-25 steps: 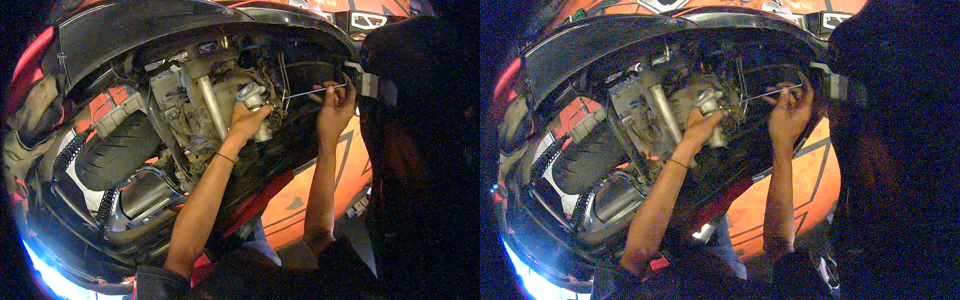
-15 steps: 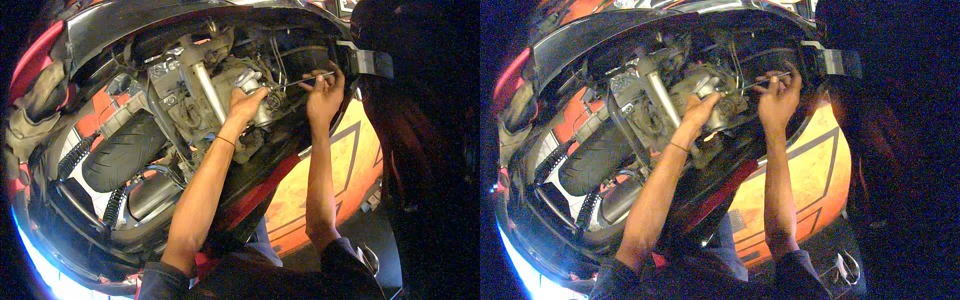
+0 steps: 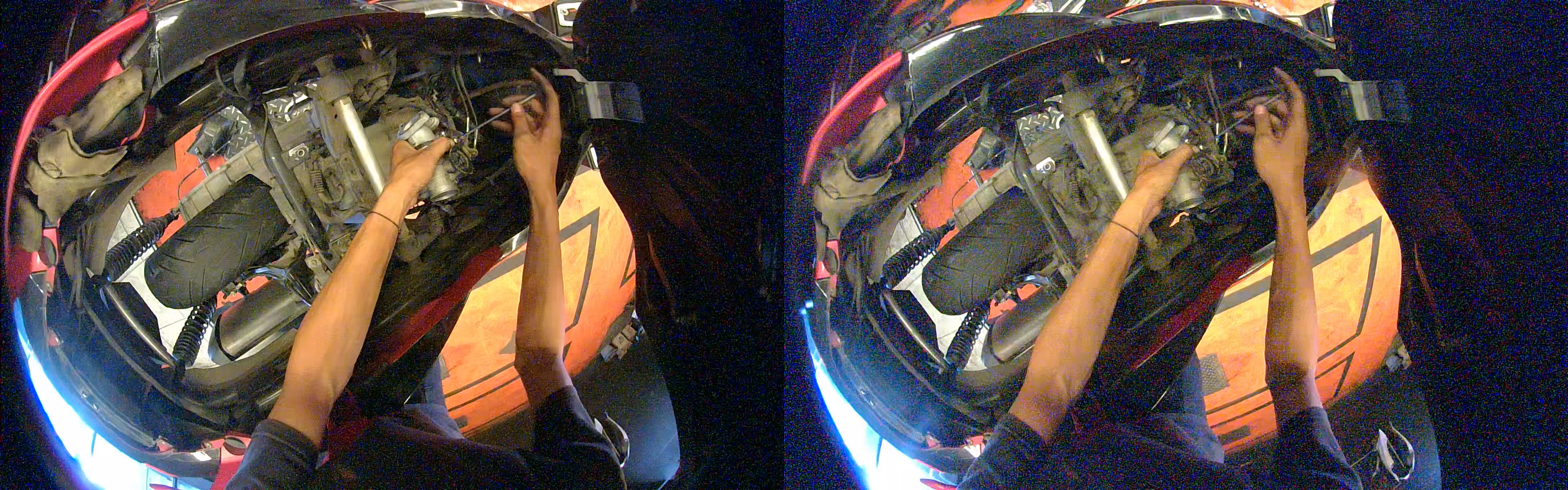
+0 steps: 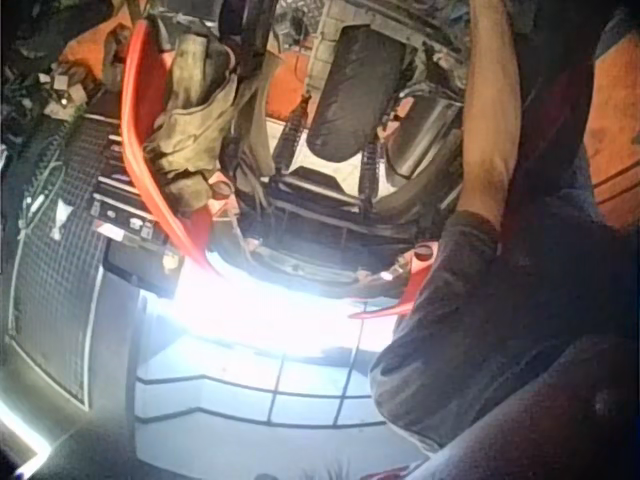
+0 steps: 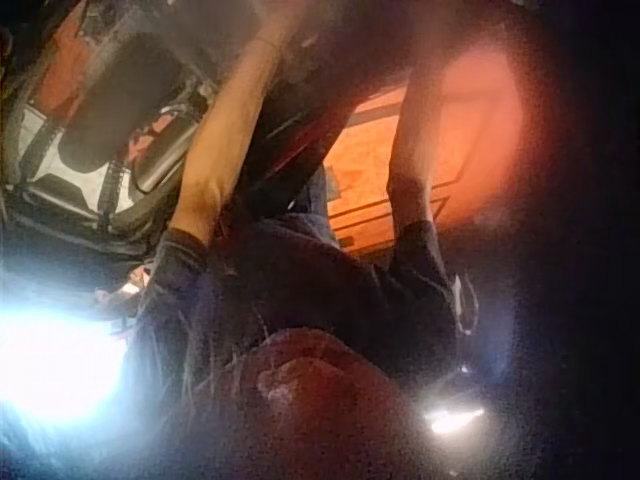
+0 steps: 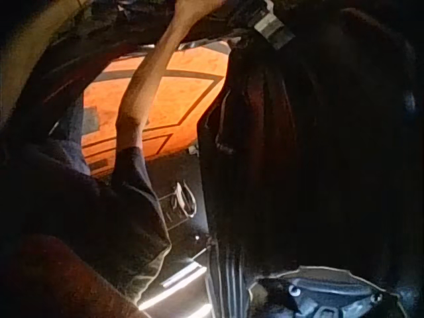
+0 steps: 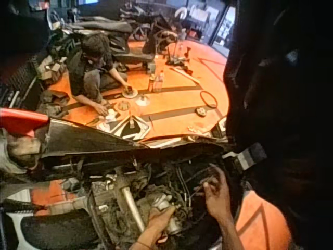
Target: The person wipes motorcycle engine parts with a cloth and then fits a carburetor onto the engine block of a scooter.
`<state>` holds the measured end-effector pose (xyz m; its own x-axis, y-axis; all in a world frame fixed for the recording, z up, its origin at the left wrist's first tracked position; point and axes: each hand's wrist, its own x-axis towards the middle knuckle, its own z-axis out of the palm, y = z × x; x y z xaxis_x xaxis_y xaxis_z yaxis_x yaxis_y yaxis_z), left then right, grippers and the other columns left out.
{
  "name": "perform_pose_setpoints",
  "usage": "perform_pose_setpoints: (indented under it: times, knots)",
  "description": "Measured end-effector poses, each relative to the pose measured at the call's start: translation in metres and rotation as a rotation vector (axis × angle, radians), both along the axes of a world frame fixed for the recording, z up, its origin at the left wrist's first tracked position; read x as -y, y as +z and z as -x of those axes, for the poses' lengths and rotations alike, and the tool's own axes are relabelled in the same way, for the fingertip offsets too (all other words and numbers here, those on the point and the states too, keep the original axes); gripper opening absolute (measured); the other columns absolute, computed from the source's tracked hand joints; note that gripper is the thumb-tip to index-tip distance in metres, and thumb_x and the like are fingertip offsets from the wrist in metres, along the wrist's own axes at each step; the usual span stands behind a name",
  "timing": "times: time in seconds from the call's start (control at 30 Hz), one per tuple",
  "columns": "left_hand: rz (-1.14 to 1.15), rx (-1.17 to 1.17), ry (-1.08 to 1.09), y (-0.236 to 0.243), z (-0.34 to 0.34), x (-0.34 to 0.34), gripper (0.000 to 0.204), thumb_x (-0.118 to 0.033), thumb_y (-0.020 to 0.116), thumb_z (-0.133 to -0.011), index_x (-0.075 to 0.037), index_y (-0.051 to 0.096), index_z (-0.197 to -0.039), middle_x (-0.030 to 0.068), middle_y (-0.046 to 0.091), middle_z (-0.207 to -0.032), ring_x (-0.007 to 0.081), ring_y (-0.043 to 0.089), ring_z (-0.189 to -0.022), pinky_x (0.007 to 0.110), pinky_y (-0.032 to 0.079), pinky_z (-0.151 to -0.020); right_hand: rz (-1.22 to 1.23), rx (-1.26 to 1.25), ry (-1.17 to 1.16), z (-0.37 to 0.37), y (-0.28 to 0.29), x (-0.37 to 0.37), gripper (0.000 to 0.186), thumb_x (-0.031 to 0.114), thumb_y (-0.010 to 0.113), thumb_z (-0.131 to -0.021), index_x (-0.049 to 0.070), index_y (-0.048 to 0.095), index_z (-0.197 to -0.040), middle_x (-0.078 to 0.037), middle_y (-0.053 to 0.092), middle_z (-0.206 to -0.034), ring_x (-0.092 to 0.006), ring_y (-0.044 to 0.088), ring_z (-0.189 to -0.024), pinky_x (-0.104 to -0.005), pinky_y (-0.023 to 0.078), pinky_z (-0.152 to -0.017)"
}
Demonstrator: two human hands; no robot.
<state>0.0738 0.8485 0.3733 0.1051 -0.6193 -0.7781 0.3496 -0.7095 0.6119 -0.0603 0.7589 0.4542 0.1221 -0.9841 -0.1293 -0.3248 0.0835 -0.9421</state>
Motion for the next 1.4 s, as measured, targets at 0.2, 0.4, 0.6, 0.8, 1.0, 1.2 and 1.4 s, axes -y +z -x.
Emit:
perform_pose_setpoints:
  times: [0.2, 0.4, 0.6, 0.8, 1.0, 1.2, 1.4]
  knots:
    - [0.016, 0.014, 0.017, -0.016, 0.004, 0.001, 0.045, -0.032, 0.073, -0.072, 0.0, 0.062, -0.101, 0.0106, 0.065, -0.095, 0.0198, 0.061, -0.081, 0.035, 0.05, -0.071, 0.338, -0.496, -0.02, -0.005, 0.014, 0.025, 0.027, 0.022, 0.058, -0.09, 0.004, 0.062, -0.11, -0.014, 0.068, -0.088, -0.016, 0.065, -0.079, -0.0296, 0.05, -0.069]
    - [0.017, 0.142, 0.057, -0.01, 0.005, -0.002, 0.046, -0.032, 0.072, -0.072, 0.001, 0.061, -0.102, 0.0142, 0.064, -0.099, 0.0232, 0.062, -0.086, 0.038, 0.051, -0.076, -0.476, 0.353, -0.233, 0.001, -0.003, 0.04, 0.03, 0.023, 0.054, -0.093, 0.0, 0.062, -0.109, 0.001, 0.059, -0.079, -0.0057, 0.047, -0.066, -0.0197, 0.037, -0.058]
    - [-0.012, 0.011, -0.003, -0.003, 0.0, 0.0, 0.043, -0.031, 0.07, -0.073, -0.001, 0.062, -0.103, 0.012, 0.066, -0.097, 0.0212, 0.061, -0.088, 0.037, 0.05, -0.073, -0.425, 0.597, -0.072, 0.016, -0.023, 0.027, 0.031, 0.017, 0.058, -0.091, 0.001, 0.057, -0.118, -0.006, 0.062, -0.105, -0.0132, 0.056, -0.092, -0.0287, 0.047, -0.078]
    - [-0.028, 0.099, 0.043, -0.02, 0.008, -0.003, 0.038, -0.028, 0.07, -0.075, -0.001, 0.063, -0.101, 0.0105, 0.066, -0.093, 0.0189, 0.061, -0.078, 0.034, 0.05, -0.069, -0.362, 0.346, -0.258, 0.005, -0.022, 0.021, 0.029, 0.026, 0.066, -0.086, 0.009, 0.061, -0.108, -0.003, 0.066, -0.1, -0.0161, 0.06, -0.092, -0.0323, 0.042, -0.078]
    - [-0.088, 0.075, 0.0, -0.036, 0.009, -0.003, 0.075, -0.045, 0.073, -0.063, 0.012, 0.052, -0.108, 0.0244, 0.059, -0.11, 0.0287, 0.058, -0.1, 0.037, 0.045, -0.086, -0.283, 0.216, -0.243, -0.009, -0.017, 0.018, 0.027, 0.02, 0.064, -0.087, 0.0, 0.06, -0.104, -0.01, 0.066, -0.098, -0.0188, 0.064, -0.093, -0.0255, 0.047, -0.066]
    - [0.022, -0.002, 0.07, -0.034, 0.01, -0.002, 0.06, -0.041, 0.073, -0.065, 0.009, 0.059, -0.094, 0.0178, 0.063, -0.092, 0.0228, 0.059, -0.083, 0.037, 0.047, -0.074, -0.367, 0.349, -0.076, -0.005, -0.011, 0.013, 0.024, 0.011, 0.058, -0.09, -0.004, 0.058, -0.109, -0.015, 0.065, -0.101, -0.0227, 0.065, -0.092, -0.0286, 0.052, -0.077]
    - [-0.06, 0.049, 0.023, -0.027, 0.007, 0.001, 0.043, -0.027, 0.071, -0.075, -0.001, 0.056, -0.106, 0.0116, 0.063, -0.093, 0.021, 0.061, -0.075, 0.036, 0.052, -0.064, -0.19, 0.007, -0.075, -0.004, -0.021, 0.015, 0.026, 0.012, 0.062, -0.088, -0.004, 0.058, -0.108, -0.016, 0.065, -0.099, -0.0248, 0.066, -0.089, -0.03, 0.054, -0.072]
